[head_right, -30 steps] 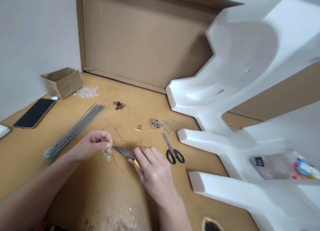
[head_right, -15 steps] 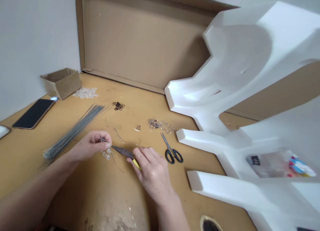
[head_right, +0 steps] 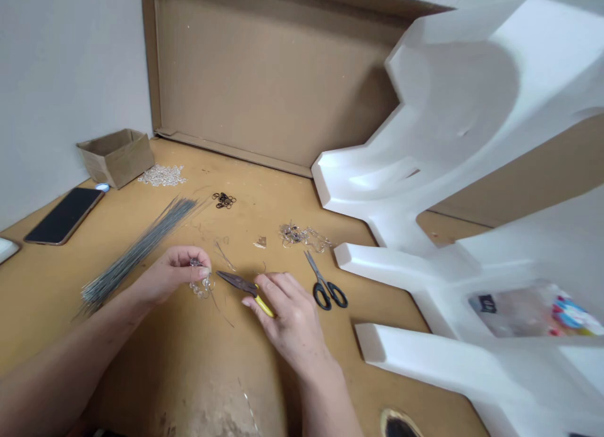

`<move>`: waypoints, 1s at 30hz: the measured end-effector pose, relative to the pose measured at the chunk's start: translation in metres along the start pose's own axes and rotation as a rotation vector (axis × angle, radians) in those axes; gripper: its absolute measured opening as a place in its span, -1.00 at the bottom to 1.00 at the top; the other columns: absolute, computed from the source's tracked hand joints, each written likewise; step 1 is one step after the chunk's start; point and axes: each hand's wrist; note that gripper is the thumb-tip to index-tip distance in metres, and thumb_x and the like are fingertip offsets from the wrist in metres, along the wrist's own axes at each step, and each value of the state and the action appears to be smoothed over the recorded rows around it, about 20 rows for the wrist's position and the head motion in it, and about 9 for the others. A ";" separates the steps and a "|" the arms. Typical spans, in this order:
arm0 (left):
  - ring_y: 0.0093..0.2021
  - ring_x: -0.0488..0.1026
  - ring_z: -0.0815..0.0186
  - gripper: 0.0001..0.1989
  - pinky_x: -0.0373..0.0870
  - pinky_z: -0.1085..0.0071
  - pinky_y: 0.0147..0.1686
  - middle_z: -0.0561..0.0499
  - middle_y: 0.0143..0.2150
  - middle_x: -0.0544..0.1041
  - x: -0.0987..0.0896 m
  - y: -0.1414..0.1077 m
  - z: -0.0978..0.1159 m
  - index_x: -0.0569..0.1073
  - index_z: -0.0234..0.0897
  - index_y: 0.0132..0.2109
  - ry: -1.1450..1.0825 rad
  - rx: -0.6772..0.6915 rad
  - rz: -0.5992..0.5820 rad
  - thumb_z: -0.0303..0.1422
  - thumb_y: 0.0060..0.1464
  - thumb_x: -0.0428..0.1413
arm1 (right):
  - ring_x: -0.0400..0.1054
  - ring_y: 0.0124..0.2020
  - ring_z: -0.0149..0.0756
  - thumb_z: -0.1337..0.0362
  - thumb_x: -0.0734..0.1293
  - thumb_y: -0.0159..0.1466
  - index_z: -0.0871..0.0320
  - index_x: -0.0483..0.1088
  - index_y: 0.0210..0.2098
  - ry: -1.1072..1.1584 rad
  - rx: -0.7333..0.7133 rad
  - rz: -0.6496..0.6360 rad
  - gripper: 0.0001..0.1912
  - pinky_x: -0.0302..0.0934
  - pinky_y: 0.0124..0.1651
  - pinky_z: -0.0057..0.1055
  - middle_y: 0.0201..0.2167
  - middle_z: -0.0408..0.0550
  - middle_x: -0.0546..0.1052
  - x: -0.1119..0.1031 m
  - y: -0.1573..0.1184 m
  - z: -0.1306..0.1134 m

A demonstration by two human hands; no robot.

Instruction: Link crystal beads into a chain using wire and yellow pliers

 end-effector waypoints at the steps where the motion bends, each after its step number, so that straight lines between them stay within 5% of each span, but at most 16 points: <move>1: -0.62 0.18 0.52 -0.84 0.12 0.54 -0.57 0.13 -0.65 0.31 0.000 0.000 0.001 0.35 -0.35 -0.56 0.002 -0.004 -0.002 -0.34 -0.27 0.15 | 0.30 -0.46 -0.34 0.24 0.23 0.18 0.17 0.32 -0.31 0.000 -0.006 -0.005 -0.86 0.22 -0.42 -0.42 -0.47 -0.02 0.42 0.000 0.000 0.000; 30: -0.62 0.14 0.50 -0.83 0.06 0.53 -0.58 0.14 -0.66 0.26 0.002 -0.004 0.004 0.33 -0.33 -0.56 0.127 -0.017 -0.032 -0.32 -0.26 0.12 | 0.22 -0.53 -0.38 0.27 0.19 0.21 0.21 0.33 -0.36 -0.134 -0.052 -0.069 -0.85 0.14 -0.46 -0.45 -0.50 -0.02 0.45 0.001 0.001 -0.007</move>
Point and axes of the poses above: each hand's wrist, its own y-axis towards the middle knuckle, its own x-axis out of the palm, z = x × y
